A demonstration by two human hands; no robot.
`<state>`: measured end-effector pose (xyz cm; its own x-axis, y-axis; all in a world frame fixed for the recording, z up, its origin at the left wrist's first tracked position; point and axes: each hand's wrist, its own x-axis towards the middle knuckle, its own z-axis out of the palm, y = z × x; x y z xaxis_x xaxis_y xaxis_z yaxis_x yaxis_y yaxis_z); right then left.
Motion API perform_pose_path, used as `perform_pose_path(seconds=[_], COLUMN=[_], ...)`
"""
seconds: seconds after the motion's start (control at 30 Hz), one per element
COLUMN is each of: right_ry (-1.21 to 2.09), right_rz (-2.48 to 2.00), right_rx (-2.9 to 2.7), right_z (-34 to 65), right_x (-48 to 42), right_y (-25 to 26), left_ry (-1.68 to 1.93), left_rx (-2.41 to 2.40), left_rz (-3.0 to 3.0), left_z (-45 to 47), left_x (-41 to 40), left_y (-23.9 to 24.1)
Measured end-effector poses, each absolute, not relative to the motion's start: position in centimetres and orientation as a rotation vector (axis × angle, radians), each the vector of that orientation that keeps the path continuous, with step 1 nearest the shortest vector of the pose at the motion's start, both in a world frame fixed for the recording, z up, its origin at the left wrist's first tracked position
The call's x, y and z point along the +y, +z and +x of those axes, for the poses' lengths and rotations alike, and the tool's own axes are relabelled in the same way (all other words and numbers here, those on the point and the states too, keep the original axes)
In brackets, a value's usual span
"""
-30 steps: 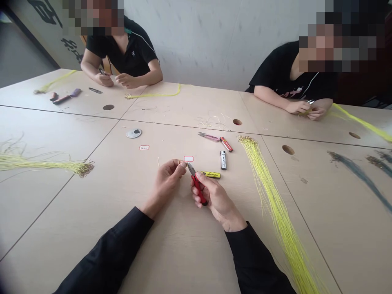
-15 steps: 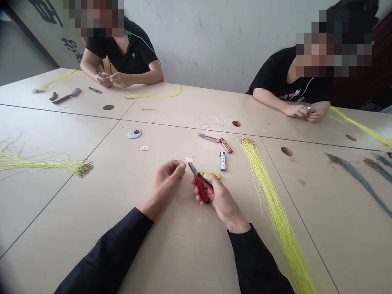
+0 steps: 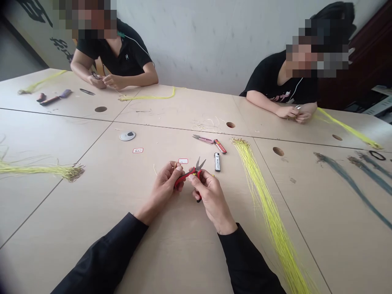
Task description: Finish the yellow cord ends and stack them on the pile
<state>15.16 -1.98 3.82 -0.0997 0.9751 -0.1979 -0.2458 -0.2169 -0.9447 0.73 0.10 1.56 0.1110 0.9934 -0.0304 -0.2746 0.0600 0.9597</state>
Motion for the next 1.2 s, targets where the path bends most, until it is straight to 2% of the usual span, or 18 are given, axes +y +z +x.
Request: perform_pose_path(seconds=[0.17, 0.4, 0.57, 0.7, 1.0, 1.2], right_ry=[1.711, 1.517, 1.608, 1.759, 1.847, 1.727], right_rz=[-0.933, -0.876, -0.879, -0.899, -0.87, -0.768], right_rx=[-0.819, -0.822, -0.715, -0.731, -0.754, -0.683], right_z=[14.1, 12.6, 14.1, 14.9, 14.9, 14.9], right_x=[-2.4, -2.8, -2.5, -2.6, -2.6, -2.2], right_y=[3.7, 3.8, 4.4, 4.9, 4.5, 4.6], left_ry=[1.281, 1.41, 1.48, 1.438, 1.376, 1.354], left_rx=[1.022, 0.994, 1.074, 1.114, 1.092, 1.112], left_rz=[0.946, 0.903, 1.005, 1.075, 1.112, 1.118], left_z=[1.5, 2.1, 1.1, 0.8, 1.0, 0.9], left_x=[-0.6, -1.2, -0.4, -0.1, -0.2, -0.2], left_y=[1.7, 2.6, 2.5, 2.3, 2.1, 2.1])
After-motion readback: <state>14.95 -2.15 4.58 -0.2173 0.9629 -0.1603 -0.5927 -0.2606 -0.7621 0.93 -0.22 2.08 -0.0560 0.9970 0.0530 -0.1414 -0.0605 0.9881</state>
